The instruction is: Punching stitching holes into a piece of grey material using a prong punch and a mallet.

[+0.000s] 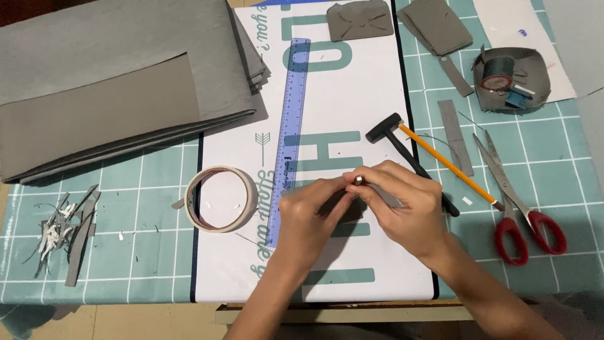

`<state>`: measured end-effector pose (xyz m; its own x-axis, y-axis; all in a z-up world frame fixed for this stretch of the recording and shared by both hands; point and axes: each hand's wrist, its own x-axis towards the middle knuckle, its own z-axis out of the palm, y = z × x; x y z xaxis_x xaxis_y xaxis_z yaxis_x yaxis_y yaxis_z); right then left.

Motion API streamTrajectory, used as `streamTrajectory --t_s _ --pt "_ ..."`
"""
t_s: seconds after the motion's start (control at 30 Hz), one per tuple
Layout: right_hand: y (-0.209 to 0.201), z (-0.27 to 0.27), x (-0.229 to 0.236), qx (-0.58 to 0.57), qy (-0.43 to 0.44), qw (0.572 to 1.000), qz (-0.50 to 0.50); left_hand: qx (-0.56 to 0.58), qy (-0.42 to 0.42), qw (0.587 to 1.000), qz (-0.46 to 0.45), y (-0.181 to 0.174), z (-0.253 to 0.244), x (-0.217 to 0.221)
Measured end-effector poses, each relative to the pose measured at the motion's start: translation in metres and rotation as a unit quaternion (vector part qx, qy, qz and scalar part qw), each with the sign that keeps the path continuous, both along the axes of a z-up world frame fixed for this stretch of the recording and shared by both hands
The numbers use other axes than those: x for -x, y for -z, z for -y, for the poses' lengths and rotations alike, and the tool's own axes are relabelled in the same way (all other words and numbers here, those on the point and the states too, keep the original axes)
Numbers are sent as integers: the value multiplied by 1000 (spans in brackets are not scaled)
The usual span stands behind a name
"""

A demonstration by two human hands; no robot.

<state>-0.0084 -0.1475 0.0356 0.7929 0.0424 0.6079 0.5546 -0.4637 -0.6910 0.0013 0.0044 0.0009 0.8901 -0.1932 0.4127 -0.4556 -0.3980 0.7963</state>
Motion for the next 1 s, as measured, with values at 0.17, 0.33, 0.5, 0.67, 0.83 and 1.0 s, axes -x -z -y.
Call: streamTrajectory --t_s 0.17,0.33,0.5,0.67,0.83,1.0 --pt "3 3 0 9 -9 1000 5 -13 -20 1000 -10 1 4 1" --pt "5 5 1 8 -10 1000 8 -4 -24 1000 -2 -2 8 3" --pt "4 6 2 8 -10 1000 0 -8 -32 999 8 0 10 3" --pt "0 3 3 20 -1 1000 -6 -15 -32 999 7 -2 10 1" --pt "1 4 0 31 -22 999 9 -39 -27 998 29 3 6 3" --pt "6 3 -3 18 -9 1000 8 -53 -30 997 40 8 10 0"
